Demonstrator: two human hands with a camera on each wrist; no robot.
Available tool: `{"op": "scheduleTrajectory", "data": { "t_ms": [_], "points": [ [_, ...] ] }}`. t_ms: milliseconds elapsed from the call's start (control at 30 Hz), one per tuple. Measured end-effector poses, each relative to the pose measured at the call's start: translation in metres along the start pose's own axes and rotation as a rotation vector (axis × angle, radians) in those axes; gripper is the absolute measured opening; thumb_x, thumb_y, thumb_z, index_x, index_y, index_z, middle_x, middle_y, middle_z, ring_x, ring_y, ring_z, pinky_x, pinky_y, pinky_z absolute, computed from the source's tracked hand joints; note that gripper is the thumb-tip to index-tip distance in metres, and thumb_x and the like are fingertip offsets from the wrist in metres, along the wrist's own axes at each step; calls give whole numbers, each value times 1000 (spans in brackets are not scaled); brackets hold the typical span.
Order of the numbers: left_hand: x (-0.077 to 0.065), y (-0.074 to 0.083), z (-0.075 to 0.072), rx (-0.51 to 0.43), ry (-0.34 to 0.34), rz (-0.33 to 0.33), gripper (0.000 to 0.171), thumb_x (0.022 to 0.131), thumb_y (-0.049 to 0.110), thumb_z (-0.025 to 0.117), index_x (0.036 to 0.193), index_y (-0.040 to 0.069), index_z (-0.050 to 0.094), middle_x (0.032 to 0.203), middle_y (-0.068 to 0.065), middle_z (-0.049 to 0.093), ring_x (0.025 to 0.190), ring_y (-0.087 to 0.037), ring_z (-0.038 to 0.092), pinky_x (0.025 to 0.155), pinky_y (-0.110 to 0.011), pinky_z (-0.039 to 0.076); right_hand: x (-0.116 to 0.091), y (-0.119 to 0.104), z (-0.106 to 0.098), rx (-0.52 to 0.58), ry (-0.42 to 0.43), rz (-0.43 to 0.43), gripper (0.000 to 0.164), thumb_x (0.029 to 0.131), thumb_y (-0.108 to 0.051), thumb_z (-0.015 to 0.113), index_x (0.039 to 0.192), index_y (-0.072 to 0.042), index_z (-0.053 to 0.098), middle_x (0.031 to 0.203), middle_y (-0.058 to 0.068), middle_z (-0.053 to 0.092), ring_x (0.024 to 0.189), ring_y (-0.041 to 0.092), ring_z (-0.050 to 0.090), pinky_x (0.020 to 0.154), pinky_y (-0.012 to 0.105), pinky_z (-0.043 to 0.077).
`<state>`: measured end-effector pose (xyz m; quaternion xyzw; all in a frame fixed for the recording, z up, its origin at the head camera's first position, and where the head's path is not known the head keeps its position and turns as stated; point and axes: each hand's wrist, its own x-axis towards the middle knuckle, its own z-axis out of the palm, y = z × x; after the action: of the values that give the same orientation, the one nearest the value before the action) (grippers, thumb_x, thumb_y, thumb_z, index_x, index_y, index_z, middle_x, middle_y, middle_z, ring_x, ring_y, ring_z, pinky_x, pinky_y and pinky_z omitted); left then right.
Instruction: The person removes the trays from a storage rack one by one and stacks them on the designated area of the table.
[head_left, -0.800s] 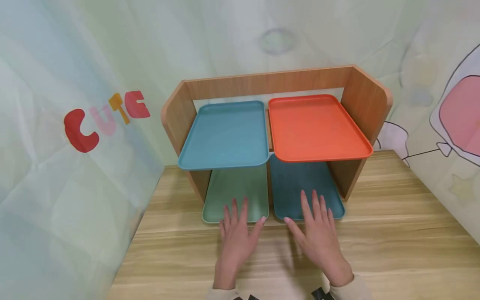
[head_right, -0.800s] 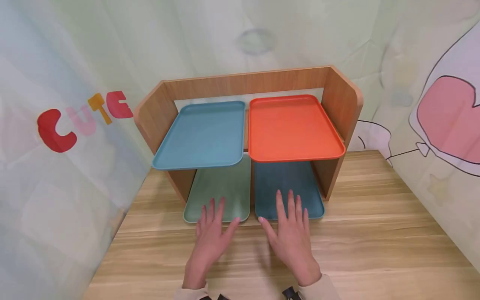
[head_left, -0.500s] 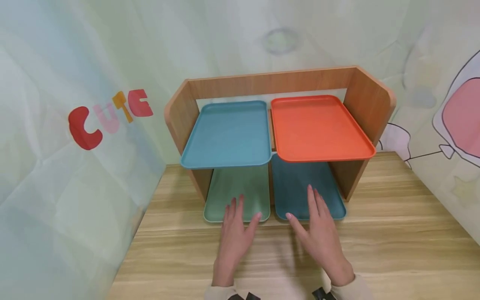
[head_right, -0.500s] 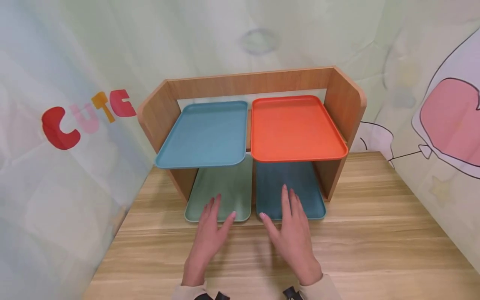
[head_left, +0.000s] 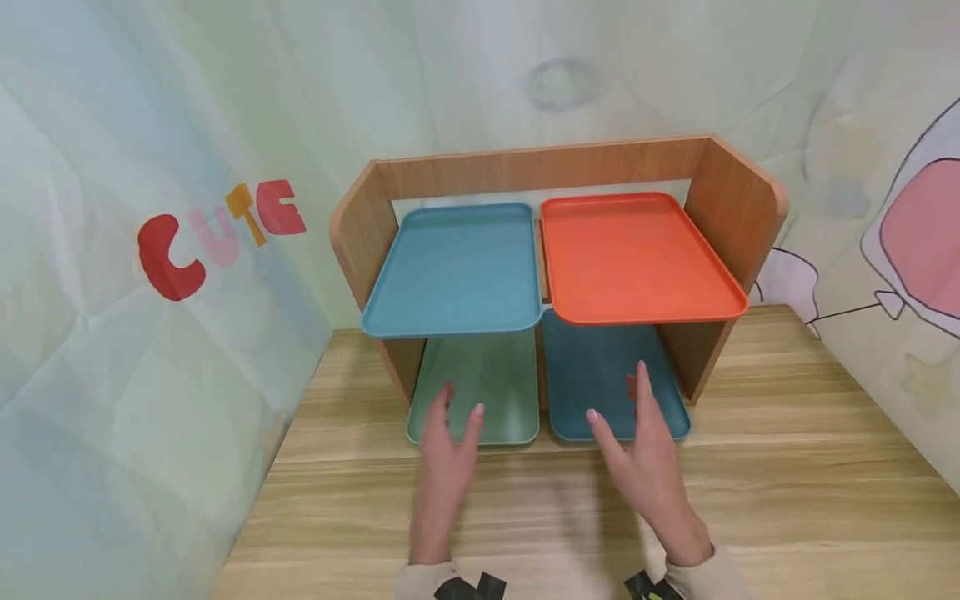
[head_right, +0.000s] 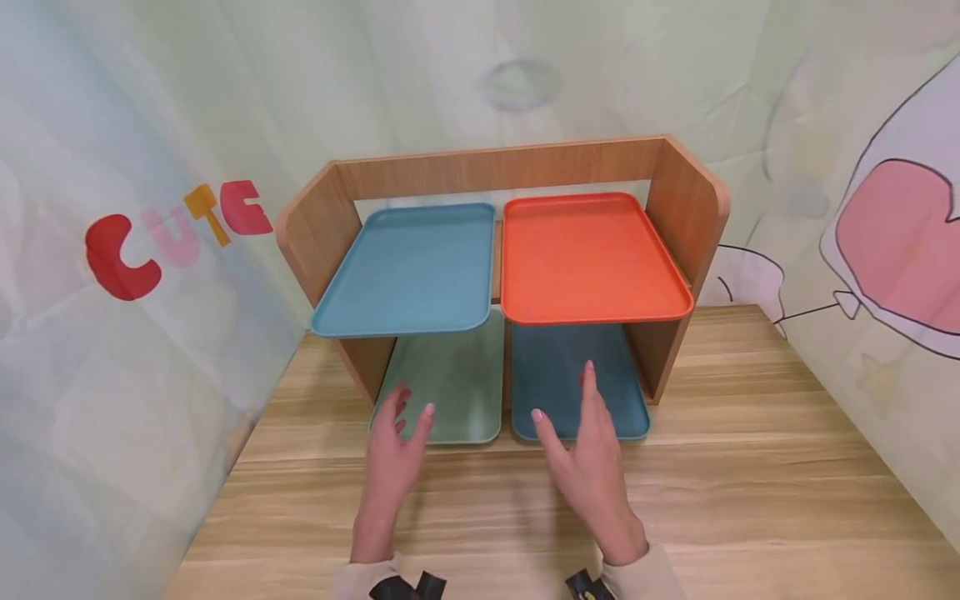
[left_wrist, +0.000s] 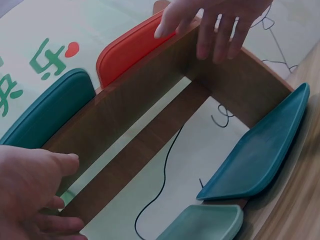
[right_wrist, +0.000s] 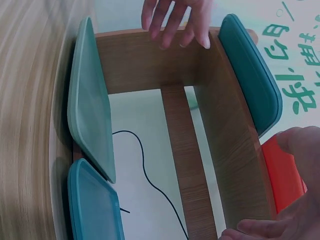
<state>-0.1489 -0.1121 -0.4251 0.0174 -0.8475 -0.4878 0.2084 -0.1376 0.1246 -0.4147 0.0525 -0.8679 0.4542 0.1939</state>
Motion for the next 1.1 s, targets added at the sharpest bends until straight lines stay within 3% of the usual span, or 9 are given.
{"op": "scheduleTrajectory", "data": {
  "t_ms": [233, 567, 800, 867, 1000, 1100],
  "points": [
    [11, -11, -14, -80, 82, -37, 54, 94, 23, 61, 138, -1, 41, 132, -19, 52, 124, -34, 48, 101, -48, 43, 0, -2, -5, 119, 40, 40, 86, 94, -29, 61, 154, -21, 0, 149, 18, 37, 129, 34, 44, 101, 53, 40],
    [28, -28, -33, -149, 169, -113, 54, 96, 24, 57, 140, -2, 38, 134, -22, 48, 126, -35, 46, 103, -48, 42, 4, -7, -17, 196, 112, 44, 85, 94, -22, 59, 153, -25, -2, 147, 11, 41, 129, 27, 45, 100, 44, 41],
    [41, -34, -40, -126, 232, -120, 56, 95, 22, 59, 142, 0, 37, 134, -22, 49, 124, -36, 49, 101, -48, 44, 11, -8, -33, 186, 181, 68, 86, 94, -23, 60, 152, -29, -2, 146, 4, 43, 128, 21, 48, 95, 13, 39],
    [45, -37, -40, -117, 241, -127, 57, 95, 22, 59, 142, 0, 37, 135, -23, 49, 124, -37, 50, 101, -48, 44, 13, -9, -38, 189, 200, 68, 87, 93, -23, 61, 152, -29, -2, 146, 4, 43, 127, 21, 48, 93, 8, 37],
    [51, -41, -41, -113, 245, -149, 58, 95, 23, 58, 143, 1, 35, 138, -23, 46, 126, -38, 48, 103, -48, 43, 19, -9, -47, 183, 238, 70, 87, 93, -22, 62, 153, -28, -2, 145, 4, 45, 124, 22, 50, 93, 12, 40],
    [56, -43, -41, -121, 243, -148, 58, 95, 23, 57, 144, 1, 35, 140, -24, 44, 127, -40, 46, 104, -49, 41, 24, -9, -53, 169, 258, 96, 85, 94, -26, 60, 153, -28, -1, 144, 4, 46, 122, 22, 52, 97, 25, 44]
  ]
}}
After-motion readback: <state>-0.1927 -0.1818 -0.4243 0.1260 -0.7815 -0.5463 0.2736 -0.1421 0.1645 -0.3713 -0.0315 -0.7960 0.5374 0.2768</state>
